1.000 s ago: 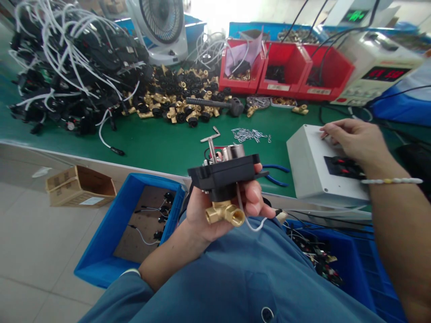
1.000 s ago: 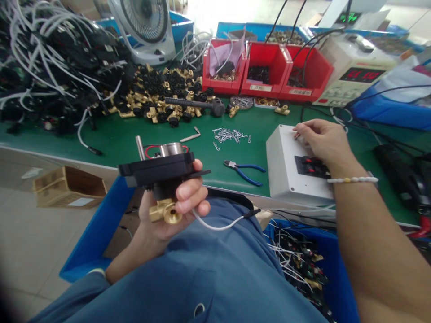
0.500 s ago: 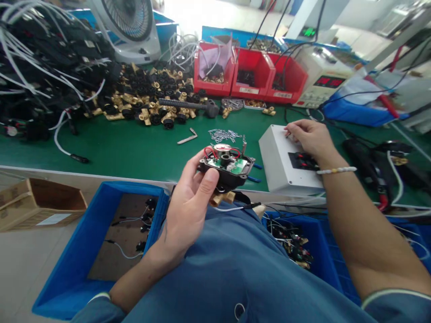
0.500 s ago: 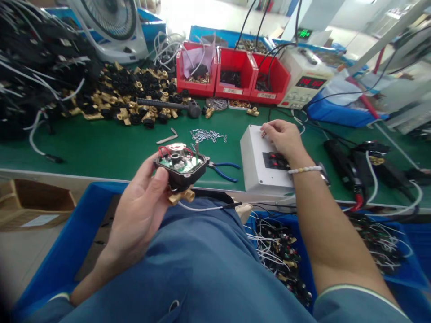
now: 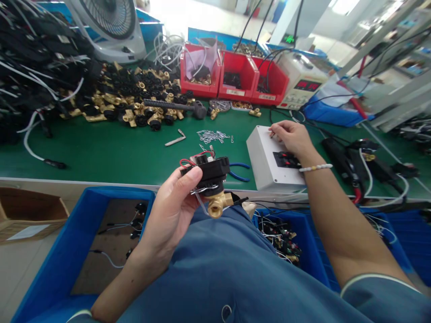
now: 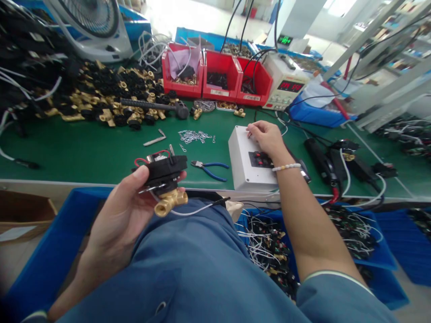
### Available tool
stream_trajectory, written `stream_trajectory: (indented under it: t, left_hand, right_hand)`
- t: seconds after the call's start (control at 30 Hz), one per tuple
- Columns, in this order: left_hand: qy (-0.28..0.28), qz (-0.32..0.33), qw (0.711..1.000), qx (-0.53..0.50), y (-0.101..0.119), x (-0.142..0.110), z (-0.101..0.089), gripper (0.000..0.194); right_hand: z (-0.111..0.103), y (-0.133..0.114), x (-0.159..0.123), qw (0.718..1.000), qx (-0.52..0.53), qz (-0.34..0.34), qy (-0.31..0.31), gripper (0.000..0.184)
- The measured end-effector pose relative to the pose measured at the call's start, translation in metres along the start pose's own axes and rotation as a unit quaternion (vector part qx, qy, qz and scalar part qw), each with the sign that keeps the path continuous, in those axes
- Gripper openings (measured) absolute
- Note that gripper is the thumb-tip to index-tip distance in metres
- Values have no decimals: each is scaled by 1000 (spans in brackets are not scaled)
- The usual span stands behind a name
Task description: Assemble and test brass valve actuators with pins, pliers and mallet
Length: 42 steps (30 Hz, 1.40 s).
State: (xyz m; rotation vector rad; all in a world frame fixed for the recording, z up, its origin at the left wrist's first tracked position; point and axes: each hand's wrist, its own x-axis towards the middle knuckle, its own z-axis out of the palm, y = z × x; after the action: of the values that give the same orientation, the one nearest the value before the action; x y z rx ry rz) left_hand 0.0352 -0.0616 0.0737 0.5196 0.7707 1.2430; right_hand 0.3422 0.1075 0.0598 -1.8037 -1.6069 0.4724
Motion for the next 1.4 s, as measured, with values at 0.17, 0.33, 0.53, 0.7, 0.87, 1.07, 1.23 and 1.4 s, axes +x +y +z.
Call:
stream_trajectory:
  t: [0.17, 0.33, 0.53, 0.7, 0.87, 1.07, 1.23, 1.4]
  left_hand:
    - [-11, -9, 1000, -13, 0, -1, 1, 36]
    - [-40, 0, 999, -9, -4, 4, -3, 35]
    - [-33, 16, 999, -3, -4, 5, -4, 33]
    - [-29, 25, 999, 10, -5, 4, -4, 35]
    - [-47, 19, 999, 6, -5, 4, -4, 34]
    - [-38, 20, 999, 23, -5, 3, -3, 37]
    - [-31, 18, 999, 15, -4, 4, -2, 37]
    - [-38, 17, 999, 4, -4, 3, -1, 37]
  right_hand:
    - [0, 1, 1, 1000, 7, -5, -2, 14]
    - [1, 6, 3, 1000, 22, -17, 2, 17]
    - [2, 2, 0, 1000, 24, -9, 4, 17]
    - [1, -6, -3, 1000, 21, 16, 6, 15]
    - [1, -11, -4, 999, 22, 25, 2, 16]
    - [1, -14, -6, 999, 25, 25, 7, 15]
    - [2, -13, -5, 999, 31, 23, 14, 15]
    - [5, -9, -1, 999, 25, 24, 28, 13]
